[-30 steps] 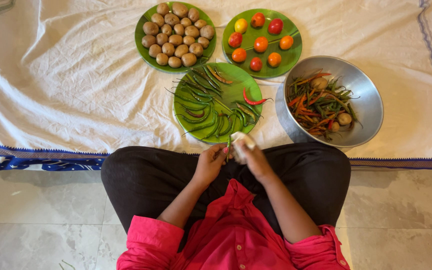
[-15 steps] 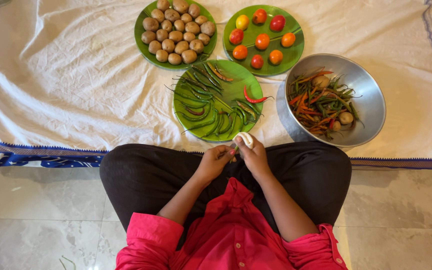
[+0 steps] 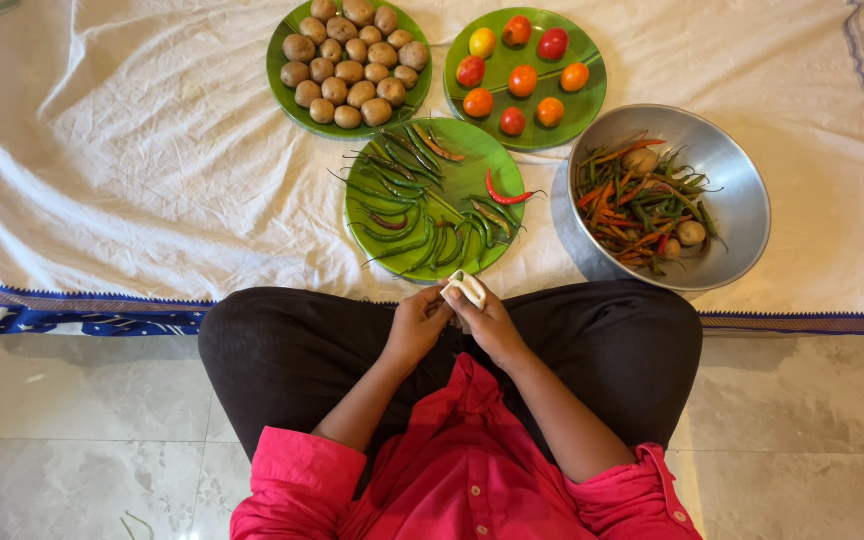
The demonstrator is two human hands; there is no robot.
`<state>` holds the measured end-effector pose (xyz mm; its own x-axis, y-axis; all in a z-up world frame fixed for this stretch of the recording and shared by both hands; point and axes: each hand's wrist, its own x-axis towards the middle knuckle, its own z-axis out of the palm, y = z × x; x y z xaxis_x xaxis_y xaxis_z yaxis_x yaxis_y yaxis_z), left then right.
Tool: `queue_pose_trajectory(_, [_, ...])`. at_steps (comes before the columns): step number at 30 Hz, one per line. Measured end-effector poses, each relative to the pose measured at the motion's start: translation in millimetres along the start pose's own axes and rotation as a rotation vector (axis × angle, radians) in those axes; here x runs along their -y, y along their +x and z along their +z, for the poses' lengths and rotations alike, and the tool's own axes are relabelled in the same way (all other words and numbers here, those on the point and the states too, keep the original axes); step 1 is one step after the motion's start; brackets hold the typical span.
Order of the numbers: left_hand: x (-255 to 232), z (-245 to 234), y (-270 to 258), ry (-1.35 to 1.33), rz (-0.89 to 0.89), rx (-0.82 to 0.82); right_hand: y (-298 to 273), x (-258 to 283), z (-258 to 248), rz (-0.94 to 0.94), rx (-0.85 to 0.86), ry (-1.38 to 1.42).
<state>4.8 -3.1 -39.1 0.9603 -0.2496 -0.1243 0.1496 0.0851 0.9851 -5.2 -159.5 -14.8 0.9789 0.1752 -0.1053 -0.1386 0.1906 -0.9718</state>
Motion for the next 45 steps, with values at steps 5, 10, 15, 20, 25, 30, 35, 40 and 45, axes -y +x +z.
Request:
queue_pose_trajectory(5, [-36.8,0.5,-8.5,0.399,0.030,-0.174,3.6,-6.1,-12.6,0.031,-0.077,-0.121])
queue_pose_trajectory(10, [-68.3,4.4,-11.2,0.327,0.293,-0.251,2.7,9.1,-5.8,-0.080,0.007,-0.136])
queue_pose_trajectory(15, [-72.4,6.9,-13.6,0.349,0.300,-0.249,-7.6,31.3,8.7,-0.215,0.020,-0.438])
queue_pose_trajectory(20, [-68.1,4.5,-11.7,0.374,0.338,-0.281,-10.1,44.3,8.4,-0.292,-0.017,-0.644])
queue_pose_trajectory(25, [-61.6,6.0,-11.4,0.438,0.301,-0.297,-10.5,48.5,3.1,-0.411,-0.026,-0.824])
queue_pose_trajectory(30, [-57.7,7.7,-11.2,0.403,0.351,-0.290,-10.2,53.0,0.7,-0.442,-0.024,-0.897])
queue_pose_trajectory(35, [-55.3,11.8,-9.7,0.335,0.336,-0.327,-10.8,56.8,1.5,-0.473,-0.028,-0.966])
queue_pose_trajectory(40, [-53.4,14.2,-7.5,0.356,0.314,-0.301,-10.9,60.2,-0.1,-0.491,-0.039,-1.020])
queue_pose_trajectory(45, [-49.7,14.6,-0.8,0.373,0.329,-0.242,-9.9,62.3,-5.1,-0.463,-0.038,-1.064])
